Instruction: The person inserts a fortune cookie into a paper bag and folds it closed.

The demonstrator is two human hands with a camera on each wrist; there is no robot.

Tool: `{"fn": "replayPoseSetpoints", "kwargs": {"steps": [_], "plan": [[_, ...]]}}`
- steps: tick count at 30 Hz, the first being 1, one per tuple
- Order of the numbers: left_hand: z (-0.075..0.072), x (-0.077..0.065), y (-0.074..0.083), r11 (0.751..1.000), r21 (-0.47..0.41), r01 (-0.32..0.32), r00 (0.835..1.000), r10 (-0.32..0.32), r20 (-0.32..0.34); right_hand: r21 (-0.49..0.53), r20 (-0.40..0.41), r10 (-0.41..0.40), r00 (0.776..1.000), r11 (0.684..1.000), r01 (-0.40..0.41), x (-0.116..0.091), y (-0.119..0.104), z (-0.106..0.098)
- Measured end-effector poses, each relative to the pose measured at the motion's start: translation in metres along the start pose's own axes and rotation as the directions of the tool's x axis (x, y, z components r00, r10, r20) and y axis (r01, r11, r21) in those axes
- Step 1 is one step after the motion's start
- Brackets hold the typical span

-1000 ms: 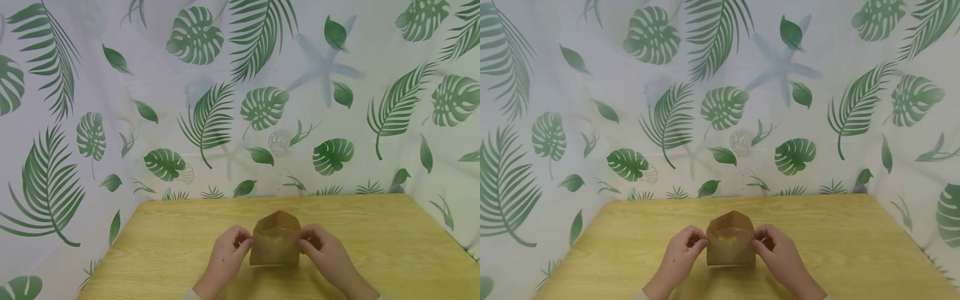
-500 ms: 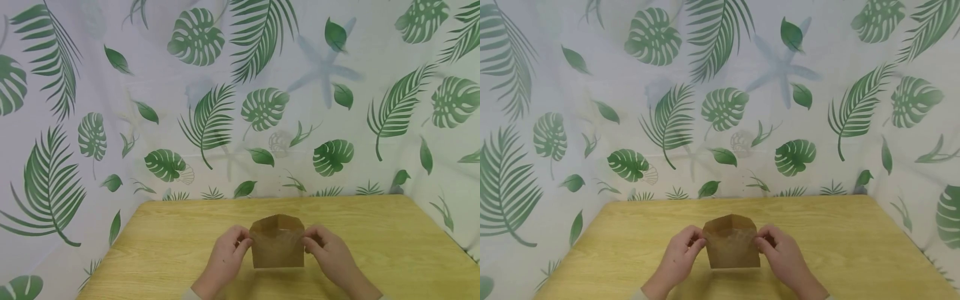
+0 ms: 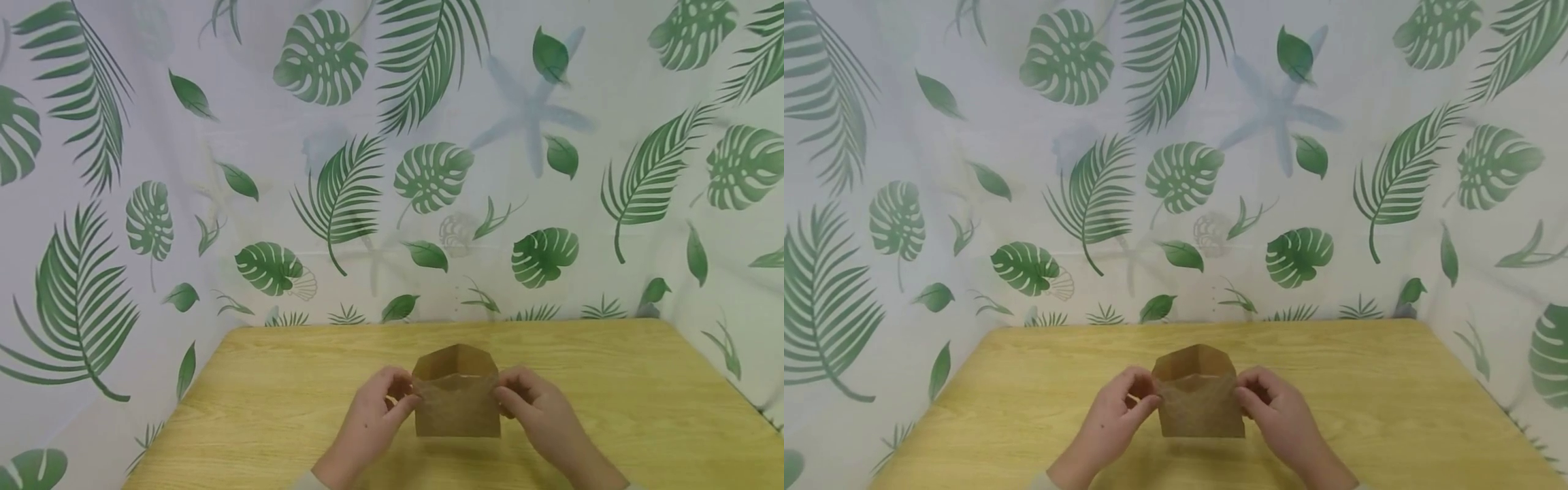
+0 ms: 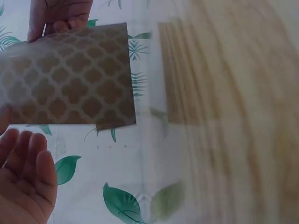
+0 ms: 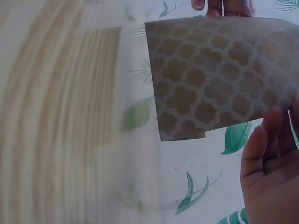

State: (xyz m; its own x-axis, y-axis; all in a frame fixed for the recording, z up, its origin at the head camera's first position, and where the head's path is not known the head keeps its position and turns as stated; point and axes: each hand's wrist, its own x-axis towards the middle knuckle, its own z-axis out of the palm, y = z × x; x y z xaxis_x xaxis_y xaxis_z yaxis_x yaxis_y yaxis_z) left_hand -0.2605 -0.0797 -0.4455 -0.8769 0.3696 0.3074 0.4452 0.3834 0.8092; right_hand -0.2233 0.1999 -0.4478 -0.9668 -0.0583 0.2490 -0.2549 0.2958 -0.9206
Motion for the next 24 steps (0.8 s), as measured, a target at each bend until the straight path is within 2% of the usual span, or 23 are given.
{"fn": "replayPoseSetpoints", "kwargs": {"steps": [6, 12, 15, 19, 22, 24], "plan": [[0.0006, -0.0014, 0.0013, 1.000, 0.016, -0.024, 0.999, 0.023, 0.027, -0.009, 0.057, -0.007, 0.998, 1.000, 0.007, -0.0019, -0.0019, 0.0057], [-0.0028, -0.0046, 0.0044, 0.999, -0.011, -0.036, 0.999, 0.037, 0.021, -0.152, -0.005, -0.002, 1.000, 0.988, 0.001, -0.0040, -0.0060, 0.0046], [-0.0042, -0.0053, 0.0057, 0.999, -0.016, -0.038, 0.999, 0.038, 0.025, -0.131, -0.012, 0.000, 1.000, 0.991, -0.001, -0.0040, -0.0066, 0.0044], [-0.0046, -0.0045, 0.0058, 0.999, -0.031, -0.021, 0.999, 0.023, 0.046, -0.081, 0.085, 0.009, 0.996, 0.997, -0.002, -0.0023, -0.0048, 0.0065], [-0.0043, -0.0038, 0.0056, 0.998, -0.060, -0.007, 0.999, 0.010, 0.051, -0.085, 0.193, 0.024, 0.981, 0.996, -0.008, -0.0001, -0.0019, 0.0068], [-0.0038, -0.0033, 0.0052, 0.996, -0.086, -0.002, 0.999, 0.006, 0.049, -0.113, 0.234, 0.034, 0.972, 0.994, -0.007, 0.0009, -0.0004, 0.0060]]}}
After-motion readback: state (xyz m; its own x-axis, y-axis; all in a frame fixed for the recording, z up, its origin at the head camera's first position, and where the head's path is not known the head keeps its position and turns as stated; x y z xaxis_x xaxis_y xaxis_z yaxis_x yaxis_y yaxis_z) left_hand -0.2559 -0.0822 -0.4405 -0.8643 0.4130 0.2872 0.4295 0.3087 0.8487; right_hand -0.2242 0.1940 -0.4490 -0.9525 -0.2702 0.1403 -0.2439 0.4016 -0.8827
